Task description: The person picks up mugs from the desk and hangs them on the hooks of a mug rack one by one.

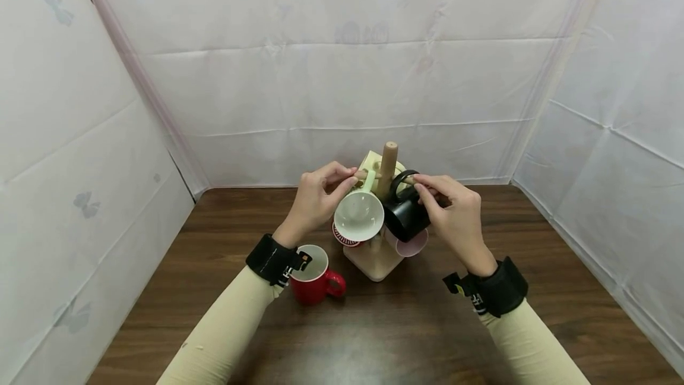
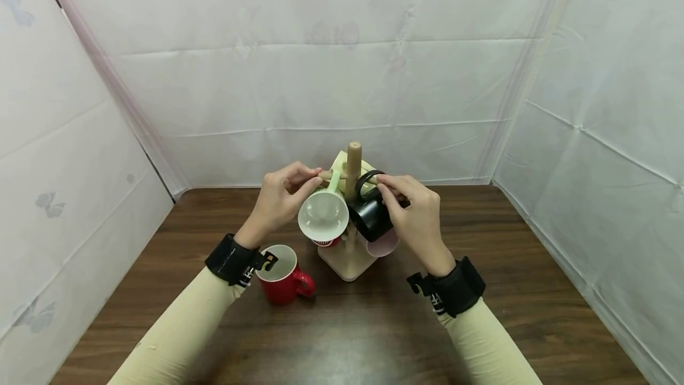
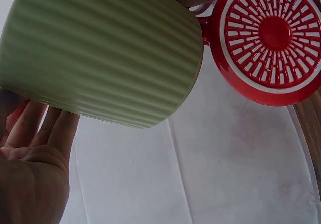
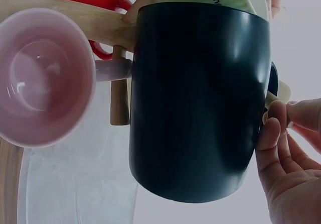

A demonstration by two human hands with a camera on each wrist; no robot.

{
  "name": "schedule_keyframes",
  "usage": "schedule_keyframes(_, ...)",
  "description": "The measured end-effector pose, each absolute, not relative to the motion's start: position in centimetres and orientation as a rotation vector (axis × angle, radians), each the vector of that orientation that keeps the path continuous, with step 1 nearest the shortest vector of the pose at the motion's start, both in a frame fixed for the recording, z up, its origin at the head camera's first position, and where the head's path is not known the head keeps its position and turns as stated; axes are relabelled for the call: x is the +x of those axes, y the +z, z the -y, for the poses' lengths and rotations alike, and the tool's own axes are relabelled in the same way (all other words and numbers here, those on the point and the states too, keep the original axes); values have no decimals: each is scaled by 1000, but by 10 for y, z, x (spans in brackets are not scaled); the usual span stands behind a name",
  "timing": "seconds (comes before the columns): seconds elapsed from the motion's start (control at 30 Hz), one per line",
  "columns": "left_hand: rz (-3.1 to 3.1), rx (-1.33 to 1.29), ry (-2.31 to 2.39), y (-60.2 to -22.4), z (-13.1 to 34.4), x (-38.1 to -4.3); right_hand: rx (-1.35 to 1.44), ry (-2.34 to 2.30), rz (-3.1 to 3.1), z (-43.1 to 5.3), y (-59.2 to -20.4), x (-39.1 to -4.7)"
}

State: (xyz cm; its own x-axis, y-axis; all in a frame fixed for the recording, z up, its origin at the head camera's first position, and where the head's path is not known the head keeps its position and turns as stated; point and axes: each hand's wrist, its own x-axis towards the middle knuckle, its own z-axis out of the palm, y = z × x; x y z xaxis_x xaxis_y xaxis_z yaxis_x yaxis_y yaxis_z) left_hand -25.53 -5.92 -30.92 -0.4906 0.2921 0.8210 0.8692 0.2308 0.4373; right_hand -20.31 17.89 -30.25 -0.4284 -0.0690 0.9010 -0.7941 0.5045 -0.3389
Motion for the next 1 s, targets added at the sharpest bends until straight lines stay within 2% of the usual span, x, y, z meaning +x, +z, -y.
schedule_keyframes(0.17,1906,-1062,-1242,-297,55,-244,719,993,1837,-182,-300,-201)
schedule_keyframes(0.4,1985,-1043,-1172,-305,60,-248,714,992,1842,-182,-299,-198)
schedule_keyframes(0.77,2217,-964,-886,-311,105,-230,702,1019,1822,-177,-291,-199)
schedule_keyframes(1.0,2382,-999,-798,-333,133,-218,711,1010,1843,-174,-287,-193)
